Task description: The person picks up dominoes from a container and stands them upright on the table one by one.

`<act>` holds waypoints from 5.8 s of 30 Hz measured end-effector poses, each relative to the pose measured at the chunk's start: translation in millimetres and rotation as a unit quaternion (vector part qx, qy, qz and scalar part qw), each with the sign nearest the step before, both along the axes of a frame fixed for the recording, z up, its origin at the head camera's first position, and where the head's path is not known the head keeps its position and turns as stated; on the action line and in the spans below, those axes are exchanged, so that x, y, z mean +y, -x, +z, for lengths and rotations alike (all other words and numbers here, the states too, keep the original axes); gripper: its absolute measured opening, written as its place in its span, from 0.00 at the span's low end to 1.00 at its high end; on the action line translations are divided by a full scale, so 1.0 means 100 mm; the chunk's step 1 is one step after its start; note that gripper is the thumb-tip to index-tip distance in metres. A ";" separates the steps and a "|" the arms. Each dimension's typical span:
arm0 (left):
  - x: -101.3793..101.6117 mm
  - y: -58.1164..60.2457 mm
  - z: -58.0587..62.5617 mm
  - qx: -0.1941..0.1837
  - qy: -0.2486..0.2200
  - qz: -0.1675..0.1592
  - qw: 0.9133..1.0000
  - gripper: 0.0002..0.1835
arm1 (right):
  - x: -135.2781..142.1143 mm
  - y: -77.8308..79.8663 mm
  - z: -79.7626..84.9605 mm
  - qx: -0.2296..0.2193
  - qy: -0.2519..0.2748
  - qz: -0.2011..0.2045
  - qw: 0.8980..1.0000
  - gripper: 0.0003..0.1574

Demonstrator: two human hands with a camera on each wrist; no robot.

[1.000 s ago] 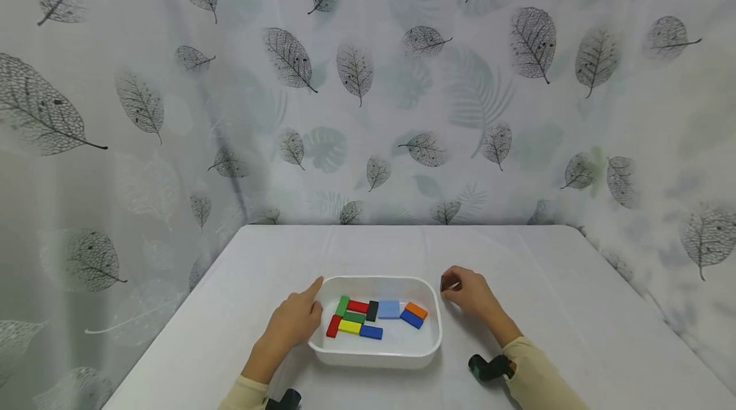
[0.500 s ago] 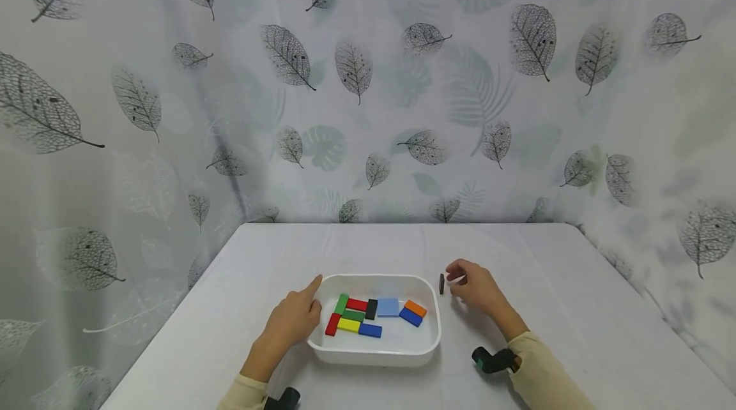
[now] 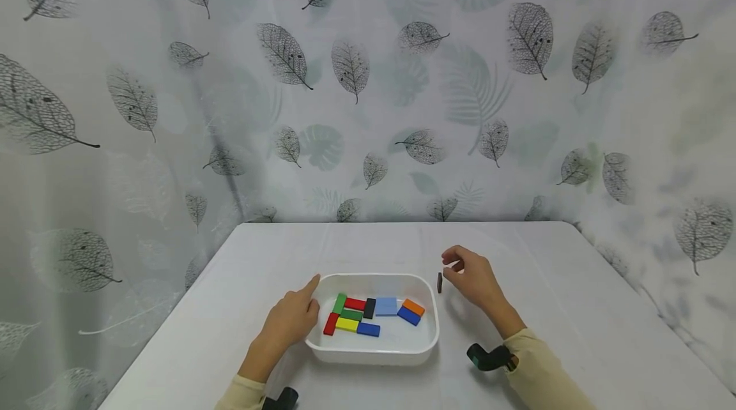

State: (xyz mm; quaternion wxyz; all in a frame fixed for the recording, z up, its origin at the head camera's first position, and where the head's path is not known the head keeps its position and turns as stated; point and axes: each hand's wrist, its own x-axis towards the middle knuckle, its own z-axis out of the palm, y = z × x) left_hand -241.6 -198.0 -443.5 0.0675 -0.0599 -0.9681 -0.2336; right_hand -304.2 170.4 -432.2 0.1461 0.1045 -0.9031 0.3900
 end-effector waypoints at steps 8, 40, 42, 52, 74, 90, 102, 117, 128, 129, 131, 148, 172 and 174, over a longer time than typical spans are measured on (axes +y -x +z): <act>-0.01 0.00 -0.01 -0.006 -0.003 0.003 1.000 0.30 | -0.24 -0.16 0.13 0.107 0.002 0.043 0.993 0.13; -0.02 -0.01 0.00 0.008 0.004 -0.003 1.000 0.29 | -0.82 -0.47 0.00 0.050 -0.138 0.203 0.968 0.15; -0.02 -0.01 0.00 0.011 0.005 -0.003 1.000 0.29 | -0.83 -0.47 -0.02 0.045 -0.159 0.200 0.966 0.16; -0.03 0.00 0.02 0.010 0.003 0.001 1.000 0.29 | -0.85 -0.47 -0.07 0.052 -0.274 0.160 0.947 0.17; 0.00 -0.01 -0.01 0.003 -0.004 0.004 1.000 0.29 | -0.85 -0.49 -0.10 0.019 -0.288 0.194 0.938 0.19; 0.02 -0.01 0.02 0.008 -0.002 0.005 1.000 0.30 | -0.80 -0.46 -0.06 0.020 -0.265 0.243 0.933 0.17; 0.00 -0.01 -0.01 0.012 -0.002 0.005 1.000 0.30 | -0.80 -0.45 -0.09 0.035 -0.276 0.248 0.928 0.16; -0.01 -0.01 -0.01 0.011 -0.001 0.004 1.000 0.30 | -0.85 -0.49 -0.10 0.035 -0.324 0.213 0.921 0.16; -0.01 0.00 0.01 0.001 -0.005 0.004 1.000 0.30 | -0.85 -0.46 -0.09 0.004 -0.334 0.231 0.914 0.15; -0.01 0.00 0.01 0.000 -0.005 0.005 1.000 0.30 | -0.84 -0.45 -0.10 0.002 -0.333 0.233 0.913 0.16; 0.00 0.01 0.02 -0.001 -0.005 0.007 1.000 0.30 | -0.84 -0.44 -0.10 -0.002 -0.334 0.238 0.912 0.18; 0.00 -0.01 0.00 -0.004 -0.006 0.008 1.000 0.30 | -0.84 -0.43 -0.13 -0.041 -0.300 0.257 0.918 0.18; 0.00 0.01 0.01 0.002 -0.009 0.006 1.000 0.30 | -0.89 -0.46 -0.06 0.004 -0.325 0.186 0.927 0.20; 0.00 0.01 0.00 0.002 -0.007 0.006 1.000 0.30 | -0.89 -0.46 -0.06 0.003 -0.318 0.196 0.928 0.20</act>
